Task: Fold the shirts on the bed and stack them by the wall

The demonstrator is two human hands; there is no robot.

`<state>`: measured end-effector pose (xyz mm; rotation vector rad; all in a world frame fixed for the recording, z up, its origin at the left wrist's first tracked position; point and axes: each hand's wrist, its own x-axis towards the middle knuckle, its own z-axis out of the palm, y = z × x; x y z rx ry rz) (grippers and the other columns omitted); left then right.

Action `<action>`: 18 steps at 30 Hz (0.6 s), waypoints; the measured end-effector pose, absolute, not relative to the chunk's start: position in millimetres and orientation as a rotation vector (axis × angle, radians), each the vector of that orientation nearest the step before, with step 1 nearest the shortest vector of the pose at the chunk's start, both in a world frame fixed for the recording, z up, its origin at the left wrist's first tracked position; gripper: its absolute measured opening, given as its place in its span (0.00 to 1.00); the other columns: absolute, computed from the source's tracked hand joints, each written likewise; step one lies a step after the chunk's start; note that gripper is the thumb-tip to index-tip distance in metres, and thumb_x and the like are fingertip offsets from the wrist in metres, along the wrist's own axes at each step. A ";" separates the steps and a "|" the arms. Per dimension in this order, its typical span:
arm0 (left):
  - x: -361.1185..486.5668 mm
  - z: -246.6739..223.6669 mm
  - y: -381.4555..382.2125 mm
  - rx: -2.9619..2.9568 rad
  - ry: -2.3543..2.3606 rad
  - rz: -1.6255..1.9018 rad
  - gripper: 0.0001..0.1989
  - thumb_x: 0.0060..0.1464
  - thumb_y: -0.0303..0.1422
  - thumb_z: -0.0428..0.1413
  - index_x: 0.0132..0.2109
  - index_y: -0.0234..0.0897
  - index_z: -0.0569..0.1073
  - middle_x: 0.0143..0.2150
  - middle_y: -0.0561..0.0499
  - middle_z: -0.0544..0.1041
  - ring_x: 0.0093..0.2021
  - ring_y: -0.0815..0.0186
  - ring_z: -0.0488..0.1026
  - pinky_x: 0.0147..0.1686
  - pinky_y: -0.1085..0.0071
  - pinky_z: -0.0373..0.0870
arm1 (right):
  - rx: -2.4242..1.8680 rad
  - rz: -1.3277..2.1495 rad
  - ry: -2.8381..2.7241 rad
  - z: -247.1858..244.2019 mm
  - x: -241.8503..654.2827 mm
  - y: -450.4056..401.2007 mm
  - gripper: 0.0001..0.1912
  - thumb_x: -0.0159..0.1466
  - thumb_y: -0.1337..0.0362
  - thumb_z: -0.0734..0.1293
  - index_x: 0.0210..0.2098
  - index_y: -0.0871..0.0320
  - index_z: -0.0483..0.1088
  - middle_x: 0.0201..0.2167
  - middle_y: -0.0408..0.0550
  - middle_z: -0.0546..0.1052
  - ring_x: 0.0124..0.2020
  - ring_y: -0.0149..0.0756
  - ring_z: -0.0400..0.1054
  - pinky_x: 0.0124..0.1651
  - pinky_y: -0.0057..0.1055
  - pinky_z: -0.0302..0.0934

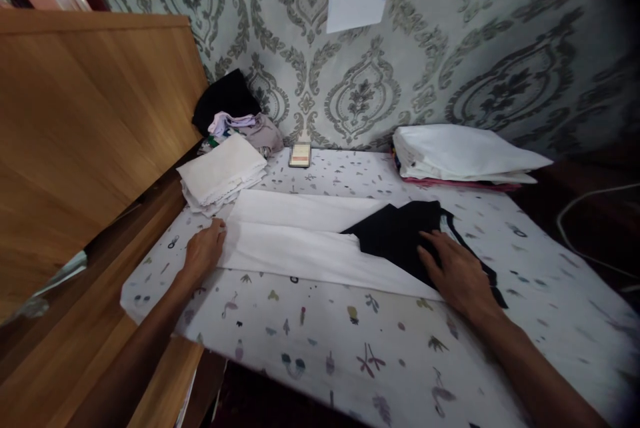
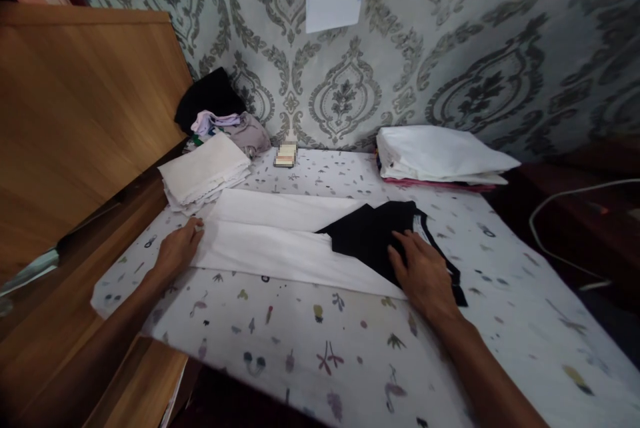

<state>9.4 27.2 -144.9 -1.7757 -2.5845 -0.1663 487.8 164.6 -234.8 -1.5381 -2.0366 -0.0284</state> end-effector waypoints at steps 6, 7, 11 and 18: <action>35.0 -146.0 39.7 -2.054 -2.191 -0.249 0.25 0.64 0.37 0.38 0.61 0.31 0.65 0.58 0.34 0.72 0.58 0.47 0.69 0.55 0.51 0.66 | -1.533 0.227 -1.957 -207.8 484.2 149.6 0.26 0.68 0.53 0.56 0.58 0.61 0.69 0.60 0.62 0.71 0.64 0.50 0.63 0.67 0.52 0.56; 38.2 -152.7 42.7 -2.159 -2.131 -0.320 0.26 0.65 0.41 0.38 0.64 0.33 0.62 0.62 0.36 0.70 0.61 0.48 0.67 0.58 0.52 0.65 | -1.518 0.253 -1.903 -204.5 486.1 148.2 0.26 0.69 0.54 0.55 0.59 0.59 0.68 0.61 0.59 0.71 0.64 0.48 0.63 0.67 0.51 0.56; 34.5 -191.6 49.7 -2.404 -1.956 -0.364 0.30 0.64 0.46 0.39 0.69 0.44 0.54 0.71 0.44 0.61 0.70 0.52 0.56 0.66 0.48 0.55 | -1.499 0.299 -1.697 -195.6 502.9 144.5 0.24 0.70 0.56 0.53 0.59 0.56 0.67 0.61 0.54 0.72 0.63 0.45 0.64 0.66 0.48 0.58; -16.4 -232.5 57.2 -2.496 -1.869 -0.085 0.34 0.61 0.43 0.38 0.71 0.39 0.55 0.73 0.44 0.57 0.73 0.53 0.48 0.66 0.44 0.55 | -1.439 0.191 -1.849 -175.5 496.6 128.7 0.24 0.72 0.58 0.53 0.62 0.58 0.66 0.66 0.56 0.65 0.69 0.42 0.55 0.70 0.46 0.50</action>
